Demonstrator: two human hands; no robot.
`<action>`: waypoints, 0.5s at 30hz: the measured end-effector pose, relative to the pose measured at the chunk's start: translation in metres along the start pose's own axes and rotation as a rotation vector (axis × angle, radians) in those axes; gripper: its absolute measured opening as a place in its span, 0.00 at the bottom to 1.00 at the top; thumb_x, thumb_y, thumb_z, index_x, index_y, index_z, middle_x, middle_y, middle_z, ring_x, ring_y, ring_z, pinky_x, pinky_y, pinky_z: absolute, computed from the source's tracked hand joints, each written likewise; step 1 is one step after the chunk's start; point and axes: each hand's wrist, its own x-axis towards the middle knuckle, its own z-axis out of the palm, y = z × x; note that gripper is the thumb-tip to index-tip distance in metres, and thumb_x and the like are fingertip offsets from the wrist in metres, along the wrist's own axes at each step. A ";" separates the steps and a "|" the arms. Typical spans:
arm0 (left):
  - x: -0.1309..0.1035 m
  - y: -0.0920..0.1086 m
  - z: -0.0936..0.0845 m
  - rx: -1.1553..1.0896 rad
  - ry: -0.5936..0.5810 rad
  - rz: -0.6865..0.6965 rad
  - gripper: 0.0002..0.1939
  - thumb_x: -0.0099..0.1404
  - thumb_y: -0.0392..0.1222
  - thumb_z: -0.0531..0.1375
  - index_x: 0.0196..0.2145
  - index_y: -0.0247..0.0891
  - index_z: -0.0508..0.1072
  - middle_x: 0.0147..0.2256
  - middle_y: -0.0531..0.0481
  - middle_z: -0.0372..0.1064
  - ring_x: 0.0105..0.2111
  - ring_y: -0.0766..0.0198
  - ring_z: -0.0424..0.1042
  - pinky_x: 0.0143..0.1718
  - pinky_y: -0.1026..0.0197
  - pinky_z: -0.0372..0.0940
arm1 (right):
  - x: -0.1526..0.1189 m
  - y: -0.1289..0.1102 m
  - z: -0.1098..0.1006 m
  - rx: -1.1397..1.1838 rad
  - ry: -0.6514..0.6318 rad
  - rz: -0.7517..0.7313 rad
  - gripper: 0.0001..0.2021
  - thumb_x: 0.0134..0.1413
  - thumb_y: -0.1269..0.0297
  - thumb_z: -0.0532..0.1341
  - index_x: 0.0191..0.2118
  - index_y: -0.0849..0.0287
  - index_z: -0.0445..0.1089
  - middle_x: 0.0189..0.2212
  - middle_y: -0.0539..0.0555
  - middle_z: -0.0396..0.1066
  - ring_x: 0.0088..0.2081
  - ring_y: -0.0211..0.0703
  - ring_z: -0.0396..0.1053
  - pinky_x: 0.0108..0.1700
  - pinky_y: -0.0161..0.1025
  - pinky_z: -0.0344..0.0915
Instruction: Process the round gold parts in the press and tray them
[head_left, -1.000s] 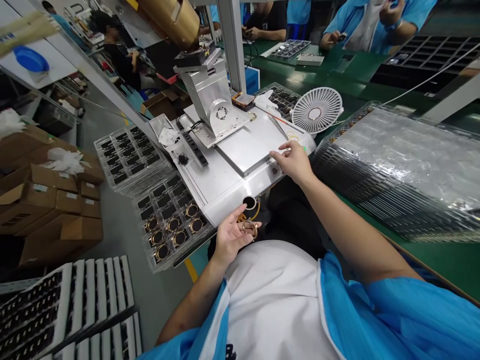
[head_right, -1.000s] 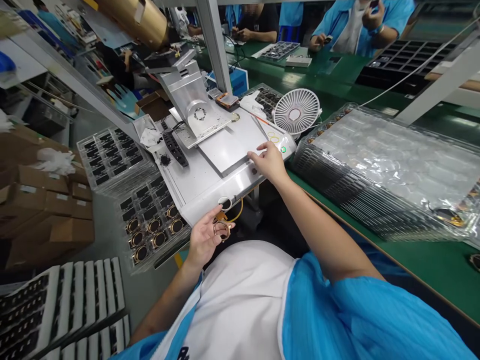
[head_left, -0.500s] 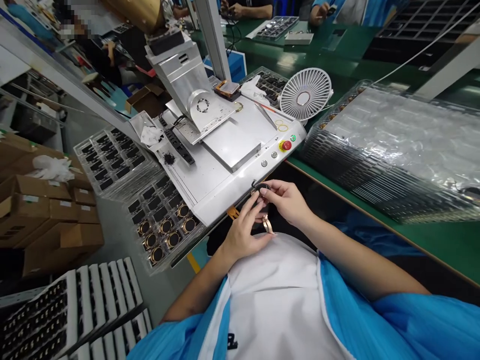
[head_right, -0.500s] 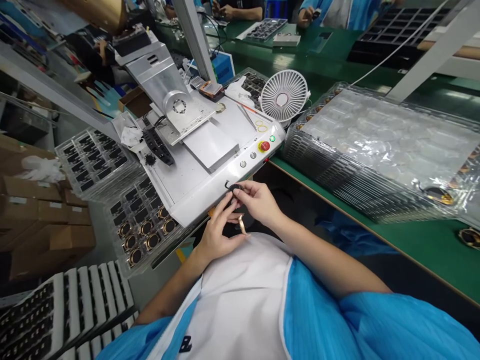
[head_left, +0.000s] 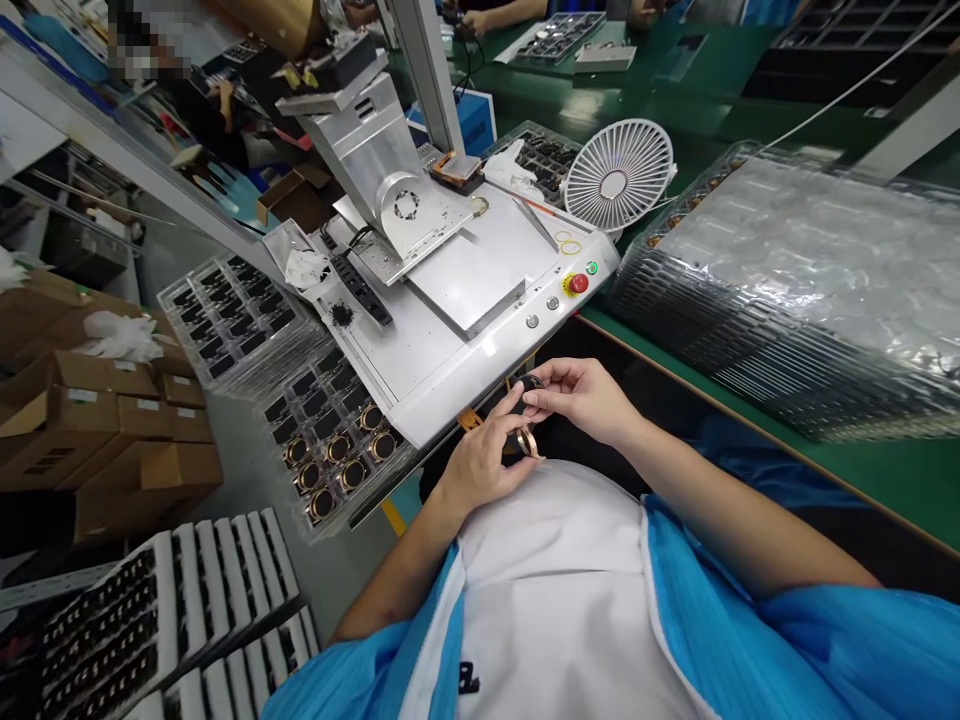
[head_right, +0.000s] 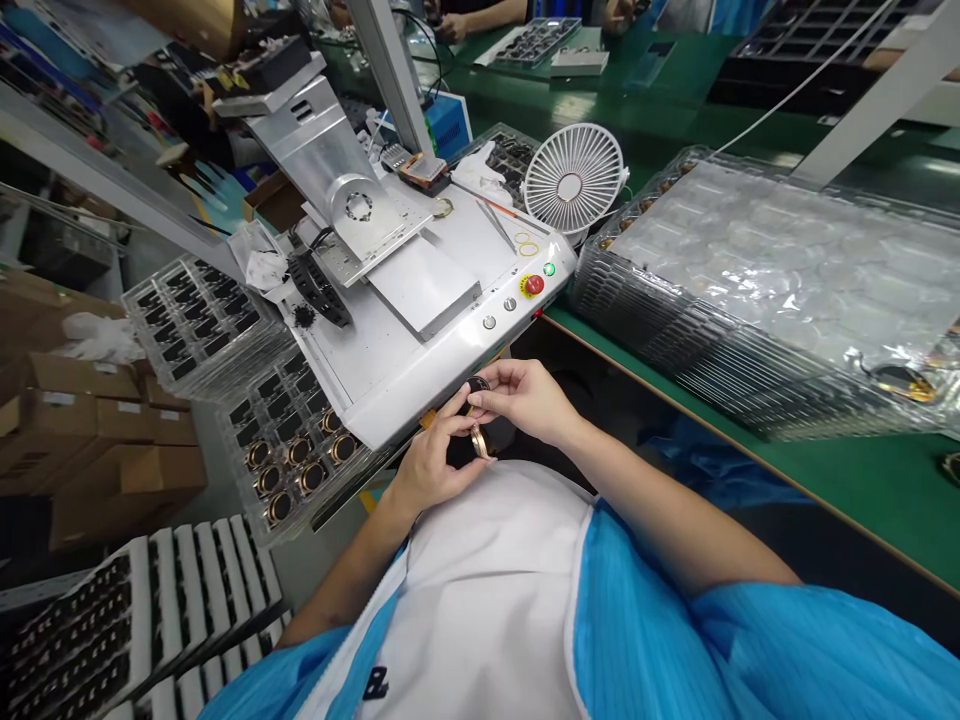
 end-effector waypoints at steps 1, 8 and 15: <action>0.000 -0.001 0.000 -0.006 -0.017 0.007 0.25 0.62 0.38 0.71 0.56 0.41 0.71 0.70 0.33 0.60 0.63 0.43 0.72 0.58 0.43 0.72 | 0.000 0.000 0.000 0.007 0.012 0.004 0.25 0.37 0.50 0.81 0.34 0.62 0.76 0.25 0.54 0.78 0.29 0.46 0.80 0.34 0.41 0.81; -0.003 -0.009 0.005 -0.489 0.186 -0.066 0.35 0.56 0.38 0.76 0.59 0.42 0.72 0.63 0.35 0.69 0.52 0.49 0.80 0.55 0.47 0.75 | -0.003 0.001 0.001 0.075 0.054 0.097 0.22 0.32 0.56 0.82 0.28 0.62 0.74 0.20 0.49 0.73 0.21 0.35 0.71 0.25 0.31 0.73; -0.001 -0.020 0.006 -0.783 0.381 -0.125 0.29 0.52 0.46 0.79 0.51 0.42 0.79 0.52 0.41 0.80 0.52 0.53 0.81 0.58 0.50 0.73 | -0.012 -0.001 0.018 0.108 -0.046 0.257 0.22 0.32 0.57 0.82 0.24 0.63 0.71 0.25 0.51 0.76 0.26 0.35 0.73 0.32 0.33 0.75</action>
